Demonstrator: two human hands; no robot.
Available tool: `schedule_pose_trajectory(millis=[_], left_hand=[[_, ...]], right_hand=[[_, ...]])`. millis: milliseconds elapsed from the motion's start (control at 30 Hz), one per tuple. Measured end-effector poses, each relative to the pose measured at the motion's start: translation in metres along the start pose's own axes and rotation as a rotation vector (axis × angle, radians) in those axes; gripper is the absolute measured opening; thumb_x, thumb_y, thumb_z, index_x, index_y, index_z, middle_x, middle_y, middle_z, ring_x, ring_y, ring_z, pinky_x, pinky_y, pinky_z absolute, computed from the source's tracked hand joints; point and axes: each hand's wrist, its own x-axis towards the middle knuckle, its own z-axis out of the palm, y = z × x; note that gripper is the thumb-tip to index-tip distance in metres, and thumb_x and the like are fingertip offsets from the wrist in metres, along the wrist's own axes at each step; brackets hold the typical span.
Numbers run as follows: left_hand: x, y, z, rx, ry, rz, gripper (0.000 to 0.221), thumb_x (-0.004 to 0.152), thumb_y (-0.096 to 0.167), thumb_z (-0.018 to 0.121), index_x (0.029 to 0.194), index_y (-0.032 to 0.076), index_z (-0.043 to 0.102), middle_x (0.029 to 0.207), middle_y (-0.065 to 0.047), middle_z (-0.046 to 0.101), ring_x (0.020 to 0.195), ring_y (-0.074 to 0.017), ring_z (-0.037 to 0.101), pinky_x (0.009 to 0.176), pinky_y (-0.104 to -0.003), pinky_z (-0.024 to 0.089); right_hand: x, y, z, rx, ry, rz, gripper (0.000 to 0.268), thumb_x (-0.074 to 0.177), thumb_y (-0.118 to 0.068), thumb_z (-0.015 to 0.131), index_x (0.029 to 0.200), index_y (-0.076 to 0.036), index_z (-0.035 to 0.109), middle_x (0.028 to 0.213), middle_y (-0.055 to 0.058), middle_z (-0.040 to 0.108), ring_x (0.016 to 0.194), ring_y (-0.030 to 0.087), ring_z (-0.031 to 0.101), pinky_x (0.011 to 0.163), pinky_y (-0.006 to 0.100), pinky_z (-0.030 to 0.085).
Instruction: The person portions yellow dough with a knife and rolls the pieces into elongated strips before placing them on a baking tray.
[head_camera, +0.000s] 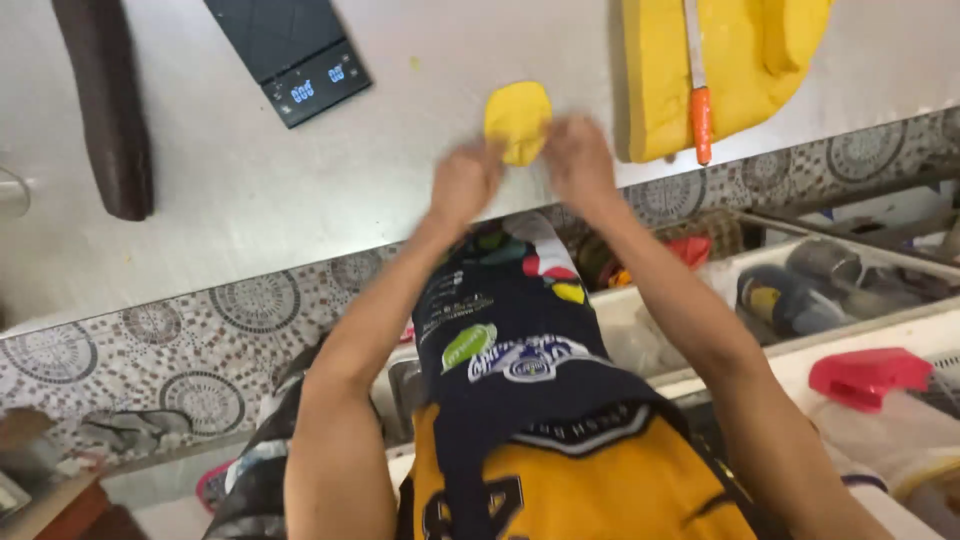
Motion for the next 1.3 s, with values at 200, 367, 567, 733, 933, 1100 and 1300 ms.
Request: schedule_pose_trajectory(millis=[200, 367, 567, 733, 933, 1100, 1300], left_hand=[[0.074, 0.003, -0.022, -0.172, 0.059, -0.362, 0.053, 0.086, 0.011, 0.072, 0.136, 0.004, 0.056, 0.126, -0.016, 0.052, 0.114, -0.0405, 0.054, 0.096, -0.051, 0.051], [-0.007, 0.009, 0.004, -0.213, 0.007, -0.07, 0.045, 0.108, 0.007, 0.044, 0.153, 0.004, 0.043, 0.142, -0.021, 0.06, 0.129, -0.04, 0.059, 0.114, -0.047, 0.045], [-0.027, 0.051, -0.011, -0.013, 0.135, -0.002, 0.047, 0.097, 0.001, 0.058, 0.144, 0.001, 0.057, 0.132, -0.025, 0.066, 0.124, -0.0406, 0.064, 0.11, -0.045, 0.05], [-0.038, 0.056, -0.017, -0.011, -0.063, -0.049, 0.049, 0.096, -0.003, 0.058, 0.145, 0.001, 0.052, 0.131, -0.025, 0.067, 0.127, -0.0329, 0.064, 0.12, -0.041, 0.042], [-0.03, 0.036, -0.001, -0.038, -0.107, -0.043, 0.041, 0.094, 0.011, 0.062, 0.134, 0.002, 0.06, 0.107, -0.021, 0.071, 0.101, -0.0401, 0.069, 0.095, -0.051, 0.054], [0.054, -0.001, -0.005, -0.106, 0.088, -0.286, 0.027, 0.086, 0.02, 0.075, 0.111, 0.01, 0.072, 0.09, -0.013, 0.069, 0.087, -0.0371, 0.071, 0.079, -0.047, 0.056], [0.052, 0.013, 0.015, -0.059, 0.145, -0.23, 0.022, 0.084, 0.006, 0.075, 0.105, 0.004, 0.074, 0.103, -0.018, 0.062, 0.103, -0.0417, 0.063, 0.094, -0.05, 0.051]], right_hand=[[0.052, 0.041, -0.011, 0.134, -0.056, 0.038, 0.037, 0.089, -0.008, 0.068, 0.125, 0.003, 0.068, 0.115, 0.019, 0.064, 0.107, 0.042, 0.059, 0.085, 0.052, 0.051], [0.013, 0.02, -0.014, 0.198, -0.017, -0.015, 0.017, 0.107, -0.004, 0.052, 0.089, -0.002, 0.055, 0.085, 0.018, 0.056, 0.077, 0.038, 0.053, 0.07, 0.052, 0.04], [-0.036, 0.024, 0.002, -0.124, -0.141, -0.289, 0.05, 0.108, -0.038, 0.057, 0.133, 0.005, 0.066, 0.132, 0.017, 0.061, 0.131, 0.036, 0.053, 0.112, 0.07, 0.021], [-0.042, 0.01, -0.004, -0.127, -0.232, -0.255, 0.057, 0.107, -0.043, 0.052, 0.134, 0.006, 0.063, 0.129, 0.018, 0.061, 0.135, 0.036, 0.052, 0.119, 0.072, 0.013], [-0.04, 0.035, 0.017, -0.023, -0.129, -0.231, 0.033, 0.099, -0.029, 0.063, 0.117, -0.002, 0.06, 0.115, 0.013, 0.06, 0.117, 0.038, 0.055, 0.101, 0.063, 0.031], [0.033, 0.072, 0.017, 0.114, 0.003, -0.094, 0.015, 0.089, -0.021, 0.077, 0.1, -0.011, 0.07, 0.091, 0.005, 0.066, 0.088, 0.034, 0.067, 0.082, 0.047, 0.05], [0.033, 0.058, 0.041, 0.069, 0.06, -0.147, 0.01, 0.099, -0.021, 0.073, 0.095, -0.012, 0.072, 0.09, 0.006, 0.056, 0.086, 0.032, 0.059, 0.08, 0.047, 0.042]])
